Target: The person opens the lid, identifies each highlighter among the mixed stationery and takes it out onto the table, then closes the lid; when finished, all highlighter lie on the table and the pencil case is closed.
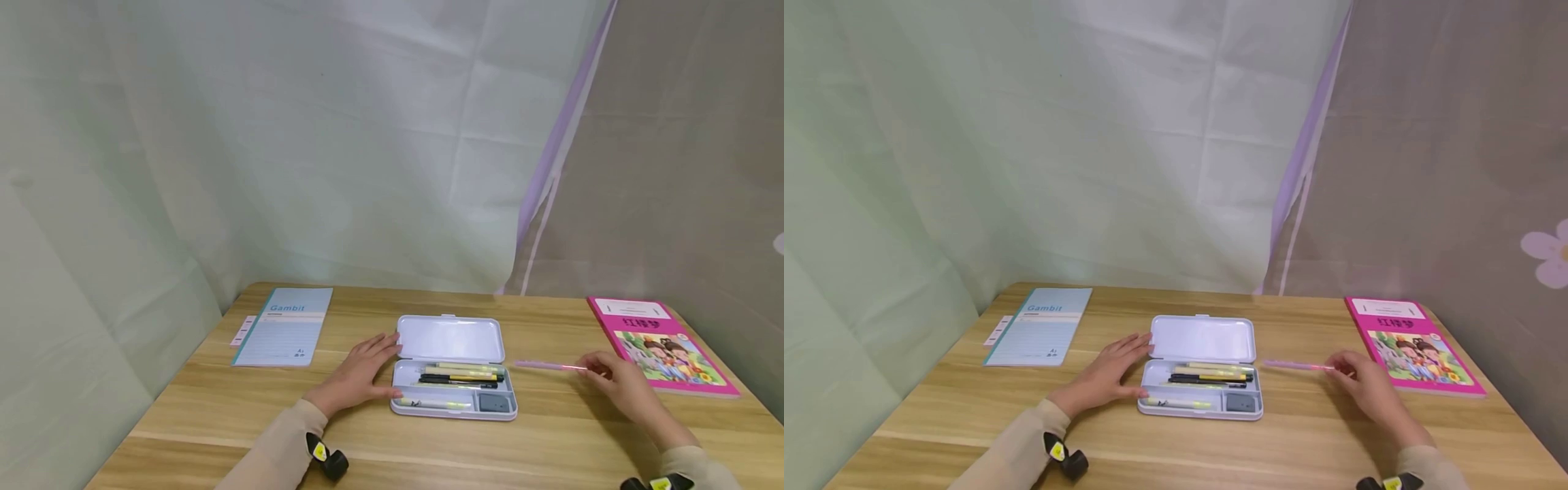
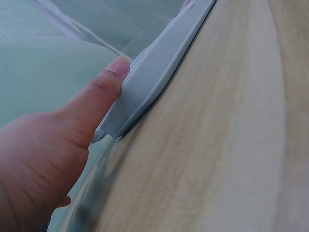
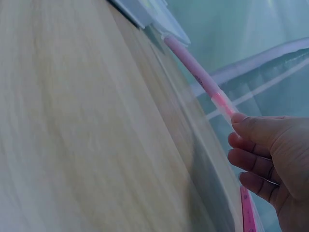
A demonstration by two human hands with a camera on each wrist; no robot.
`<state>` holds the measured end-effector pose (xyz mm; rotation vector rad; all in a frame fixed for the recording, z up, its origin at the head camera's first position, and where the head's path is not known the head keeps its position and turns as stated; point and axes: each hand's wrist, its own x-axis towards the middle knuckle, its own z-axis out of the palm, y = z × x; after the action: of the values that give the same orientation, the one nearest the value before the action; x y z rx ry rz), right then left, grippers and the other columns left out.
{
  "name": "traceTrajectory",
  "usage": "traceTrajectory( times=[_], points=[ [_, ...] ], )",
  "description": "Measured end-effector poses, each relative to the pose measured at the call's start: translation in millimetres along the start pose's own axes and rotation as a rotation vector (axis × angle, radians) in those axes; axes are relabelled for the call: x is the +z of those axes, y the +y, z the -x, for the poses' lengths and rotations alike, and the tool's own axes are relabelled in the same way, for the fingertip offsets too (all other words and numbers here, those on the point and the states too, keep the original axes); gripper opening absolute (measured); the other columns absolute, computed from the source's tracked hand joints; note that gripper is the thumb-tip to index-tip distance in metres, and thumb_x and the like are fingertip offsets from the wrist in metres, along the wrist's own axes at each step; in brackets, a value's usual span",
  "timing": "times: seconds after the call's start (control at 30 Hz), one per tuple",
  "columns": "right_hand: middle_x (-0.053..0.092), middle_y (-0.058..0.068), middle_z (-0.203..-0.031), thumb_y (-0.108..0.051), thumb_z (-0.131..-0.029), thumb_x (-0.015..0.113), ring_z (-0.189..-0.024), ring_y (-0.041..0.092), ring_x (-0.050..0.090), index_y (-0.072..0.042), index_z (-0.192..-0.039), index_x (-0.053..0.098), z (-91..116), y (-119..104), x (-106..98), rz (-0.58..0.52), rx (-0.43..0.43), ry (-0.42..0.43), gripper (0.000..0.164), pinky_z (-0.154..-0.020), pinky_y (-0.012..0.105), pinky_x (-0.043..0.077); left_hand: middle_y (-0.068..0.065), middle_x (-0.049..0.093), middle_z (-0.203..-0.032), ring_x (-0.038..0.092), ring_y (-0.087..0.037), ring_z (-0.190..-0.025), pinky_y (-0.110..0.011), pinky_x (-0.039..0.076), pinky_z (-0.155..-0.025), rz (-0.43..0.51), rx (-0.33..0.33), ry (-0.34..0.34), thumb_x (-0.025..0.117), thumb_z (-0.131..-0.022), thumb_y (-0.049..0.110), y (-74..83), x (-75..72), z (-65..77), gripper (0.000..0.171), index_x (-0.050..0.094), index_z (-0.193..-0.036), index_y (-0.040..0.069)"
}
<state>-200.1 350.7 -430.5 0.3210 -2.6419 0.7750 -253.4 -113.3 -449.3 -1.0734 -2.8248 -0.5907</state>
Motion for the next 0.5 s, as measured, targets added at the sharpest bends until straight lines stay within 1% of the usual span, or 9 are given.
traceTrajectory(
  times=[0.23,0.37,0.5],
  points=[
    [0.066,0.0,-0.082,-0.002,-0.086,0.067,-0.066,-0.008,0.043,-0.007,-0.093,0.067,1.9,6.1,-3.1,0.027,0.072,-0.091,0.008,-0.057,0.018,0.042,-0.009,0.031,-0.158,0.027,-0.037,-0.145,-0.057,0.025,-0.116,-0.002,0.008,0.005,0.068,-0.081,0.055,1.2,-1.1,0.5,0.083,0.041,-0.145,0.011],
    [0.067,0.001,-0.081,-0.001,-0.085,0.068,-0.066,-0.008,0.045,-0.006,-0.092,0.067,2.6,10.7,-3.5,0.009,0.071,-0.119,0.008,-0.056,0.018,0.043,-0.009,0.031,-0.158,0.028,-0.037,-0.145,-0.057,0.025,-0.116,-0.005,0.008,0.004,0.069,-0.08,0.055,0.9,-0.6,0.4,0.083,0.041,-0.145,0.011],
    [0.067,0.001,-0.083,-0.003,-0.086,0.068,-0.066,-0.008,0.047,-0.006,-0.092,0.067,2.5,15.3,-3.9,-0.009,0.074,-0.153,0.007,-0.056,0.018,0.044,-0.009,0.032,-0.157,0.029,-0.038,-0.144,-0.057,0.027,-0.115,-0.02,0.017,0.015,0.069,-0.08,0.055,0.5,0.0,-0.1,0.083,0.043,-0.144,0.011]
  ],
)
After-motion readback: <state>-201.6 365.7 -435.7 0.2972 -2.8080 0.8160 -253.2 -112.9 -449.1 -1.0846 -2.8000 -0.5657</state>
